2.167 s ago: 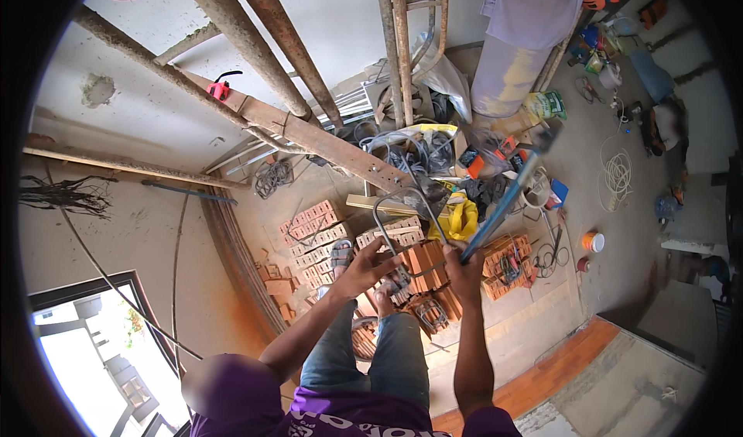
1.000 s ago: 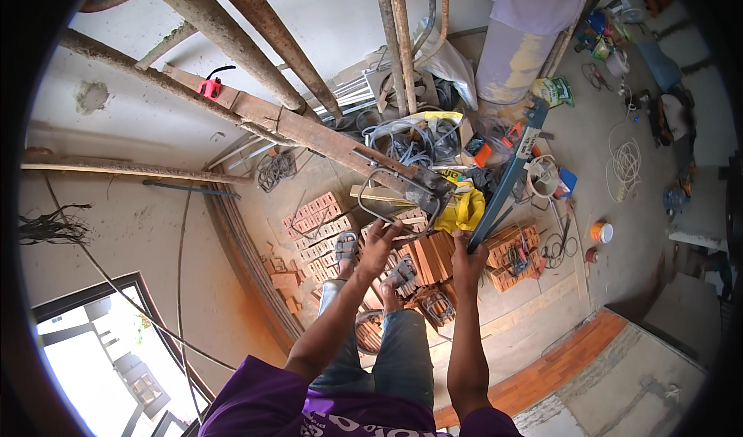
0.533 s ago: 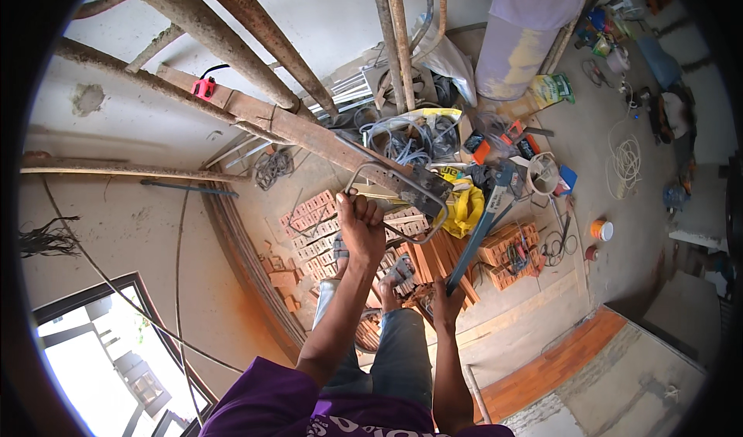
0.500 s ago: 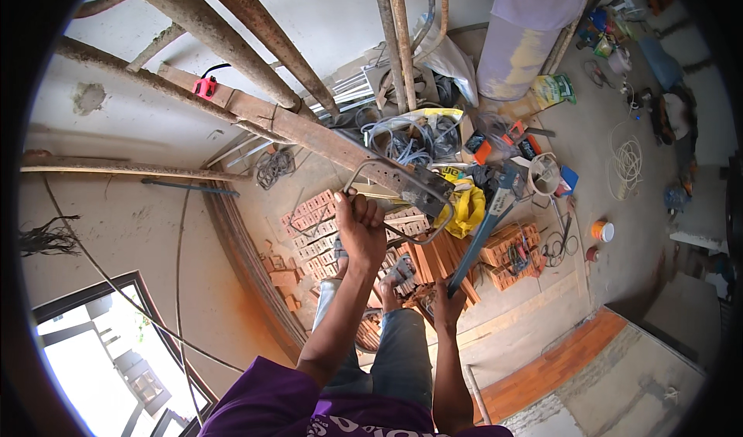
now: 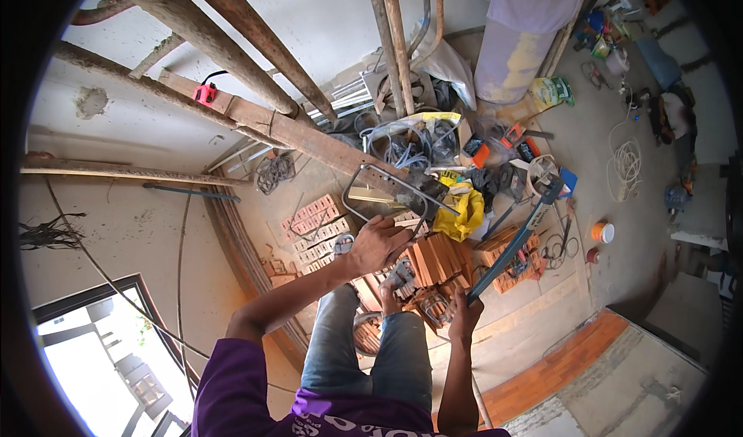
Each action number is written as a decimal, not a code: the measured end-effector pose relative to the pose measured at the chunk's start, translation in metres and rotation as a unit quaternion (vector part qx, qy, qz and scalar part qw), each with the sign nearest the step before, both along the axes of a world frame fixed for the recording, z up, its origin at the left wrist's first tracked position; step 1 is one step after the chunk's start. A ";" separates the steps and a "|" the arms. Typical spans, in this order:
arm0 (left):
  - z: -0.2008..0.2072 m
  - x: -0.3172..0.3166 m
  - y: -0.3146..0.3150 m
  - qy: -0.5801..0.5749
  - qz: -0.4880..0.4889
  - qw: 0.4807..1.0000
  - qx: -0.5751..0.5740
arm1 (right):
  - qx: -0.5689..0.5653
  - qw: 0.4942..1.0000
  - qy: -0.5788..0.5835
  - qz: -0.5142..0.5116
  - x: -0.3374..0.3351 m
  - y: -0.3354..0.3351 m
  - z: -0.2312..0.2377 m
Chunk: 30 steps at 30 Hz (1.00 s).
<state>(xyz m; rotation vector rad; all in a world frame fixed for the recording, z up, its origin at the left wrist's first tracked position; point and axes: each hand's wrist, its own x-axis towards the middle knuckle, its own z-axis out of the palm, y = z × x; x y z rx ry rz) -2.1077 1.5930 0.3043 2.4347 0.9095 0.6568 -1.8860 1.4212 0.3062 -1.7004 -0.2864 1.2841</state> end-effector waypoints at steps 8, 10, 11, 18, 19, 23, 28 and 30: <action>-0.021 -0.007 0.005 -0.001 -0.042 0.999 -0.007 | 0.011 0.998 -0.059 0.001 0.013 -0.021 -0.003; -0.024 -0.002 0.004 0.024 -0.043 0.999 -0.020 | 0.081 0.993 -0.082 0.012 0.024 -0.024 -0.013; -0.023 0.000 0.004 0.025 -0.038 0.999 -0.026 | 0.068 0.993 -0.093 0.009 0.027 -0.015 -0.004; -0.002 0.000 0.005 -0.006 -0.023 0.999 -0.047 | 0.015 0.993 -0.115 0.001 0.045 0.012 0.015; 0.000 0.001 0.006 -0.011 -0.022 0.999 -0.048 | 0.020 0.993 -0.113 -0.006 0.045 0.014 0.014; -0.001 0.001 0.006 0.018 -0.015 0.998 -0.050 | 0.027 0.994 -0.105 -0.026 0.034 0.015 0.012; -0.001 -0.002 0.010 0.005 -0.035 0.998 -0.057 | 0.047 0.994 -0.095 -0.013 0.014 0.031 0.016; -0.013 -0.003 0.007 0.016 -0.035 0.996 -0.079 | 0.019 0.995 -0.099 0.006 0.013 0.036 0.013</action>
